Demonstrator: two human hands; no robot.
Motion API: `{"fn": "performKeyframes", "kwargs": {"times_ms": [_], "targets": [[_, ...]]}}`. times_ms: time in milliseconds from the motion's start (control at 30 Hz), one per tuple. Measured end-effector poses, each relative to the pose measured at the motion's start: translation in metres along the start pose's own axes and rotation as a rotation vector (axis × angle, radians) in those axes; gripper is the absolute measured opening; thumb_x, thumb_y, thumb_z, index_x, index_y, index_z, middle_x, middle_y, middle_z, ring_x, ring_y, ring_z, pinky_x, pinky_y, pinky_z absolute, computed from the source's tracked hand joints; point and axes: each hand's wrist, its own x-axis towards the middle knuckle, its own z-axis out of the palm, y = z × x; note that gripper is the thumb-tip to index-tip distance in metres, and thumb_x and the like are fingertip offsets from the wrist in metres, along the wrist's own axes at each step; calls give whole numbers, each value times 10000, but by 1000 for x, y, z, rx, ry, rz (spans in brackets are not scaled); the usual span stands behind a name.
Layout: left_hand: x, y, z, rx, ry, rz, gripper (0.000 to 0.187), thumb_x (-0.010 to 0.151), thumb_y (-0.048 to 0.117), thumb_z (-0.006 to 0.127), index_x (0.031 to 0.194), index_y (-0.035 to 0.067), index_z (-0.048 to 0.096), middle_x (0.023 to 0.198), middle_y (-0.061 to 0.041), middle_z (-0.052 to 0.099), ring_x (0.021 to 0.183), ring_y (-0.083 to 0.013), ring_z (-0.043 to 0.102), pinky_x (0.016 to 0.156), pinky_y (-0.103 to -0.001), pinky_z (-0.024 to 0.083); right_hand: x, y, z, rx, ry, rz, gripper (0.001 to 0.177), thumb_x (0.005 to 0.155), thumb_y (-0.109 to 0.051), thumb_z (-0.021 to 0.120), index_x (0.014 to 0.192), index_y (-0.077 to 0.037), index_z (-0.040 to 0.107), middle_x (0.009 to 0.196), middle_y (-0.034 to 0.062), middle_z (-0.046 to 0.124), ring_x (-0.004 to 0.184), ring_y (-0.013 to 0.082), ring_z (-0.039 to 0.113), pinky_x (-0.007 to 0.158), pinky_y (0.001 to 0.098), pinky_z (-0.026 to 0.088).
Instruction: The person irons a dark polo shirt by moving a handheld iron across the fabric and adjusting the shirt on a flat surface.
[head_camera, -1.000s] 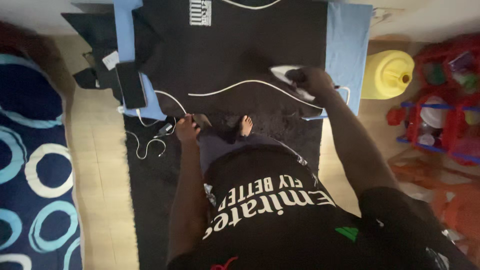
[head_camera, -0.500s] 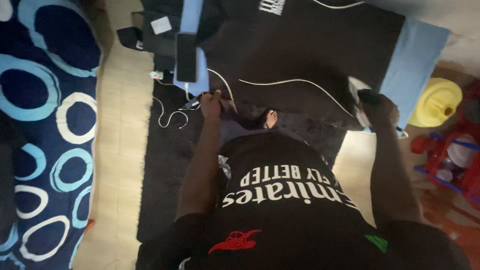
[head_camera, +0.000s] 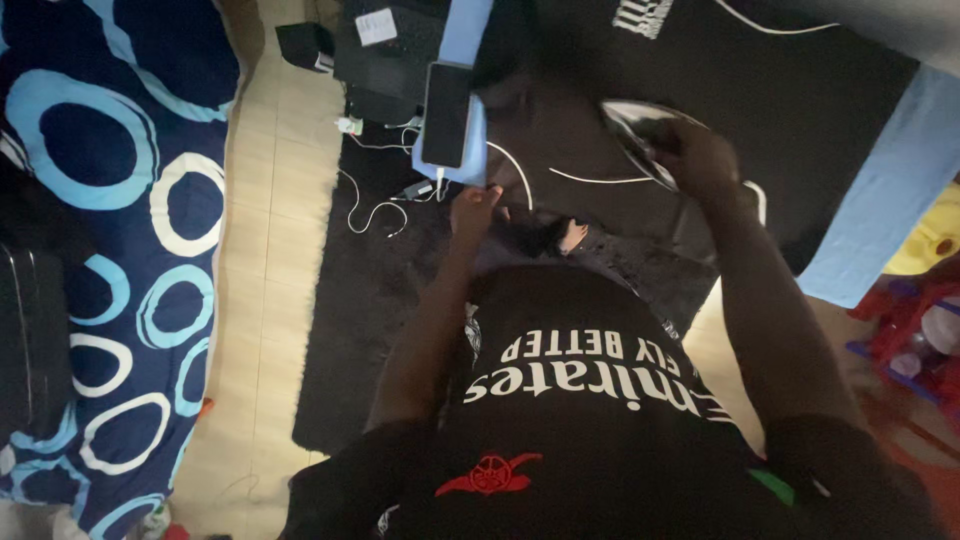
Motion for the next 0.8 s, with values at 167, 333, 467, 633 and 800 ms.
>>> {"fn": "performKeyframes", "kwargs": {"times_ms": [167,333,467,633,800], "targets": [[-2,4,-8,81,-186,52,531,881,569,733,739,61,793,758,-127,741,755,-257,719,736,-411,528,30,-113,18,11,-159,23,433,950,-424,727,1312,-189,703,1212,89,745,1049,292,725,945,473,542],[2,13,-15,-10,-244,-78,481,798,522,770,808,41,763,770,-135,761,753,-280,754,716,-414,559,43,-133,35,-95,-193,-80,543,869,-424,787,1321,-141,686,1162,166,738,1022,357,712,888,520,540],[4,9,-23,105,-276,17,468,856,498,784,898,33,768,844,-153,742,812,-292,722,735,-423,544,43,-127,42,-43,-106,102,581,902,-490,767,1340,-128,642,1141,187,721,998,363,710,905,502,543],[6,5,-26,21,-314,-4,473,855,483,788,918,15,760,848,-173,754,815,-298,724,739,-413,553,35,-106,39,-49,-53,4,517,921,-460,763,1324,-145,686,1141,160,744,1008,353,724,908,507,546],[14,5,-35,14,-382,74,464,840,495,764,985,56,793,885,-137,780,847,-247,755,763,-377,555,23,-98,30,32,76,244,489,884,-410,728,1341,-237,691,1153,103,762,1011,309,746,917,472,561]]}}
